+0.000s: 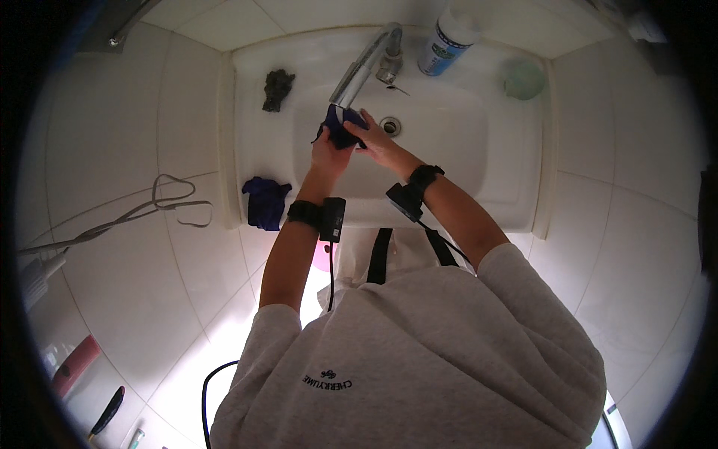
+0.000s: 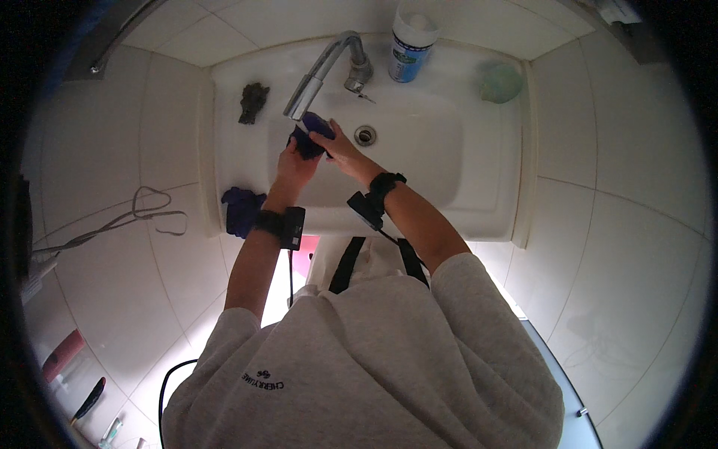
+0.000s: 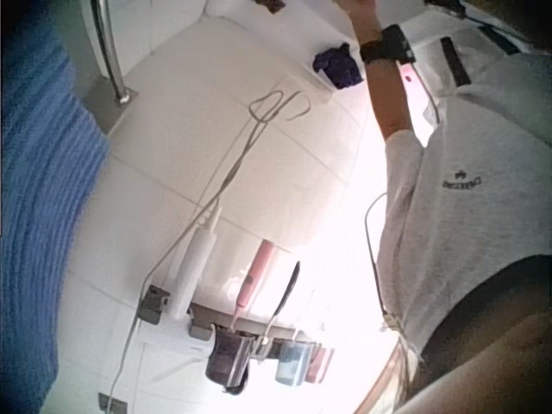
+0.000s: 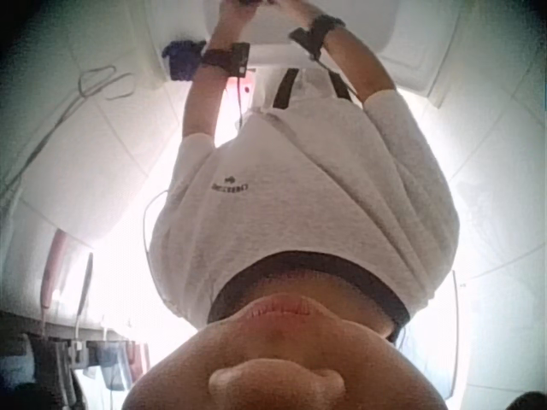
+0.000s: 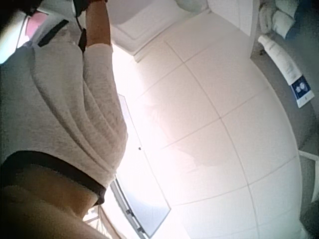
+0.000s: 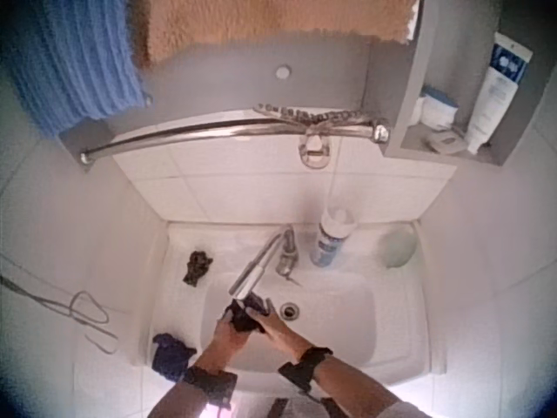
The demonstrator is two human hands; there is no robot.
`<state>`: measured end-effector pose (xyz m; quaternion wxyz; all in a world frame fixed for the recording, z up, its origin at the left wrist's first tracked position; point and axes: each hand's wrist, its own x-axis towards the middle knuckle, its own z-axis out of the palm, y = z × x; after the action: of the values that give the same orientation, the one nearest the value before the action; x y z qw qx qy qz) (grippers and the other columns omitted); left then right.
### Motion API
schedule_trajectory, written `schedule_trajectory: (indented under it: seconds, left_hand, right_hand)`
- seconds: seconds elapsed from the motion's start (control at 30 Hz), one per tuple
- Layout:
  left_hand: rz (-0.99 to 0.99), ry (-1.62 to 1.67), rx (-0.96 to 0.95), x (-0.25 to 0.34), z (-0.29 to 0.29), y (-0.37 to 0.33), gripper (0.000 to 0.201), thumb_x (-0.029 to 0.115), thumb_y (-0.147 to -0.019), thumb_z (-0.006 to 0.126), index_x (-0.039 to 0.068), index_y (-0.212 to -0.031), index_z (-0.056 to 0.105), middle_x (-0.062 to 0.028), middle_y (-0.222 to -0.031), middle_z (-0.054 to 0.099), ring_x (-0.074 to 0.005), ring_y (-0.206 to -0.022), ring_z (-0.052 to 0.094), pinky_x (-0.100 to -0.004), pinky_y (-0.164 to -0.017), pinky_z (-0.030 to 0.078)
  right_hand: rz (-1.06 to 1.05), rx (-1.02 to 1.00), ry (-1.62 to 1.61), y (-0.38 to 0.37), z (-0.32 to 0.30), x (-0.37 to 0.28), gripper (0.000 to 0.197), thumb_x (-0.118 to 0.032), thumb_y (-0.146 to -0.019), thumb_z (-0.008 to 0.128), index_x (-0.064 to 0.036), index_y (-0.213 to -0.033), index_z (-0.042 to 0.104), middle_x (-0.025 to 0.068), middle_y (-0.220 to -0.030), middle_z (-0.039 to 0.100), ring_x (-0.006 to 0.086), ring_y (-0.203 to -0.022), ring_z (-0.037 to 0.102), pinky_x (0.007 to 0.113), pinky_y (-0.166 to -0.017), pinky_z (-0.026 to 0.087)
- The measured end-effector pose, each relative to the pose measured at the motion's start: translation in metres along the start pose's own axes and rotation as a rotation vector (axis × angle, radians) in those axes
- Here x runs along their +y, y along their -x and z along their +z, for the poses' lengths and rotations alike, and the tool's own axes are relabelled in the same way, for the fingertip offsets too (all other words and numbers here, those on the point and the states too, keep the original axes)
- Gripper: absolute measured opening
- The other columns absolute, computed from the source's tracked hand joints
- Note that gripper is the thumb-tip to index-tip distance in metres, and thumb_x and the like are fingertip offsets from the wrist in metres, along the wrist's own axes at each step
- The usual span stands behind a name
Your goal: Cleaning bathroom wall tiles with a cloth and water.
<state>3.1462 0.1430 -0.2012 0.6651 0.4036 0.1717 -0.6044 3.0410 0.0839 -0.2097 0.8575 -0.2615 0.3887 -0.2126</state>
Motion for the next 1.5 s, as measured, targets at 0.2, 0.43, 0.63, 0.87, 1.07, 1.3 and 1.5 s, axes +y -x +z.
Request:
schedule_trajectory:
  seconds: [0.2, 0.43, 0.63, 0.87, 1.07, 1.3, 1.5]
  left_hand:
    - [0.259, -0.785, 0.289, -0.001, -0.018, -0.016, 0.045, 0.013, -0.085, 0.042, 0.007, -0.128, 0.032, -0.0122, -0.12, 0.045, -0.0236, -0.105, 0.049, -0.0343, -0.086, 0.044]
    - [0.142, -0.439, 0.018, 0.006, -0.02, -0.013, 0.043, 0.011, -0.082, 0.048, 0.007, -0.123, 0.035, -0.0089, -0.11, 0.048, -0.0182, -0.096, 0.052, -0.0295, -0.08, 0.046]
    - [0.59, -0.734, 0.103, -0.006, -0.014, -0.02, 0.023, 0.022, -0.088, 0.046, 0.003, -0.1, 0.051, -0.0046, -0.087, 0.054, -0.0136, -0.078, 0.054, -0.0268, -0.068, 0.046]
    - [0.211, -0.966, 0.127, 0.01, -0.013, -0.028, 0.034, 0.032, -0.091, 0.044, 0.0, -0.098, 0.055, -0.0081, -0.082, 0.057, -0.015, -0.07, 0.056, -0.0279, -0.064, 0.046]
    - [-0.007, -0.641, 0.046, 0.019, -0.004, -0.009, 0.028, 0.031, -0.087, 0.052, 0.004, -0.095, 0.056, -0.0046, -0.083, 0.057, -0.0135, -0.068, 0.057, -0.0281, -0.06, 0.047]
    - [0.147, -0.645, -0.049, 0.014, -0.012, -0.019, 0.027, 0.021, -0.08, 0.064, 0.0, -0.096, 0.057, -0.0055, -0.083, 0.059, -0.0154, -0.073, 0.058, -0.0255, -0.064, 0.046]
    - [0.263, -0.884, -0.005, 0.029, -0.006, -0.008, 0.031, 0.025, -0.078, 0.067, 0.001, -0.095, 0.058, -0.002, -0.078, 0.06, -0.0118, -0.063, 0.056, -0.0234, -0.055, 0.044]
  right_hand:
    - [-0.131, 0.002, -0.01, -0.018, 0.0, 0.009, 0.088, -0.006, -0.067, 0.073, -0.0019, -0.134, 0.017, 0.013, -0.116, 0.045, 0.0207, -0.103, 0.048, 0.029, -0.087, 0.041]
    - [-0.127, 0.149, 0.259, -0.022, 0.019, 0.011, 0.052, -0.014, -0.075, 0.068, 0.0018, -0.115, 0.039, 0.0108, -0.098, 0.053, 0.0166, -0.084, 0.054, 0.028, -0.071, 0.047]
    - [-0.087, 0.219, 0.407, -0.016, 0.025, 0.009, 0.043, -0.037, -0.08, 0.057, 0.0055, -0.081, 0.058, 0.0137, -0.069, 0.059, 0.0212, -0.06, 0.057, 0.032, -0.059, 0.047]
    - [-0.02, 0.255, 0.796, -0.012, 0.009, 0.001, 0.057, -0.046, -0.083, 0.043, 0.0084, -0.078, 0.058, 0.0184, -0.065, 0.058, 0.0243, -0.063, 0.061, 0.036, -0.056, 0.047]
    - [0.25, 0.034, 0.149, -0.015, -0.015, -0.002, 0.06, -0.055, -0.084, 0.038, 0.0018, -0.082, 0.057, 0.01, -0.072, 0.059, 0.0194, -0.066, 0.059, 0.033, -0.057, 0.049]
    - [-0.588, 0.109, 0.86, -0.027, -0.034, 0.018, 0.078, -0.048, -0.075, 0.064, -0.0063, -0.133, 0.032, 0.015, -0.113, 0.052, 0.0215, -0.1, 0.048, 0.028, -0.077, 0.044]
    - [-0.223, -0.107, 0.883, -0.002, -0.016, -0.008, 0.054, -0.034, -0.082, 0.057, -0.0073, -0.126, 0.043, 0.0105, -0.093, 0.064, 0.0148, -0.083, 0.059, 0.023, -0.074, 0.044]
